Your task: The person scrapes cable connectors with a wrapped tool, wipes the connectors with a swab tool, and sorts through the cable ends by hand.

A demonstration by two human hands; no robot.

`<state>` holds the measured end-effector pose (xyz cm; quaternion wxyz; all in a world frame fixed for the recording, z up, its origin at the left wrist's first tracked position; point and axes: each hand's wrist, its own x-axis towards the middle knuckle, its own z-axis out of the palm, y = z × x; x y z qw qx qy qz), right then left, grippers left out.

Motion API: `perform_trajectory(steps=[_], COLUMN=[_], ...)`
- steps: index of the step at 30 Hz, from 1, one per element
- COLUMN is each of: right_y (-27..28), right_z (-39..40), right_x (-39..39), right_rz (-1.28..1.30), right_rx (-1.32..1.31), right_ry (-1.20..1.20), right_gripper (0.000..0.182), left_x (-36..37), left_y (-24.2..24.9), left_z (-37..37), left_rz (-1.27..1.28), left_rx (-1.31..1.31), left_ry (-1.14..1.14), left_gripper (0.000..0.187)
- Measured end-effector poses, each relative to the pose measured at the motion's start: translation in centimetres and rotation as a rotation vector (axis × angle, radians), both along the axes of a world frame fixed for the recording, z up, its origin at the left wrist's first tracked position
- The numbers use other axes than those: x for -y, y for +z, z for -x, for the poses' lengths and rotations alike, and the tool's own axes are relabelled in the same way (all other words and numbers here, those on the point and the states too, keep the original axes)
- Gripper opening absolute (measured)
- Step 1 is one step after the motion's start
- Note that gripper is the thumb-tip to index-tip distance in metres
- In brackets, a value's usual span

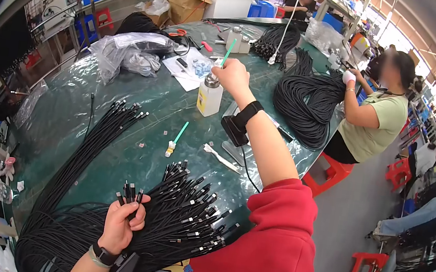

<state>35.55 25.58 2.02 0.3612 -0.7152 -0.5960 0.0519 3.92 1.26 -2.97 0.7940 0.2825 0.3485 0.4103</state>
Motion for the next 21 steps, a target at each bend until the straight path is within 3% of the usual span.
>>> perform_trajectory(steps=[13, 18, 21], right_y=[0.2, 0.5, 0.0], right_z=[0.2, 0.3, -0.2], right_x=[0.1, 0.3, -0.3], right_rz=[-0.02, -0.034, -0.038], right_rx=[0.155, 0.178, 0.187], right_ry=[0.057, 0.053, 0.079], right_gripper=[0.031, 0.032, 0.032], left_x=[-0.3, -0.1, -0.1], left_y=[-0.5, 0.1, 0.5], left_z=[0.7, 0.4, 0.5], left_rz=[0.049, 0.052, -0.008], left_rx=[0.103, 0.111, 0.015], left_ry=[-0.081, -0.008, -0.028], left_gripper=[0.027, 0.026, 0.025])
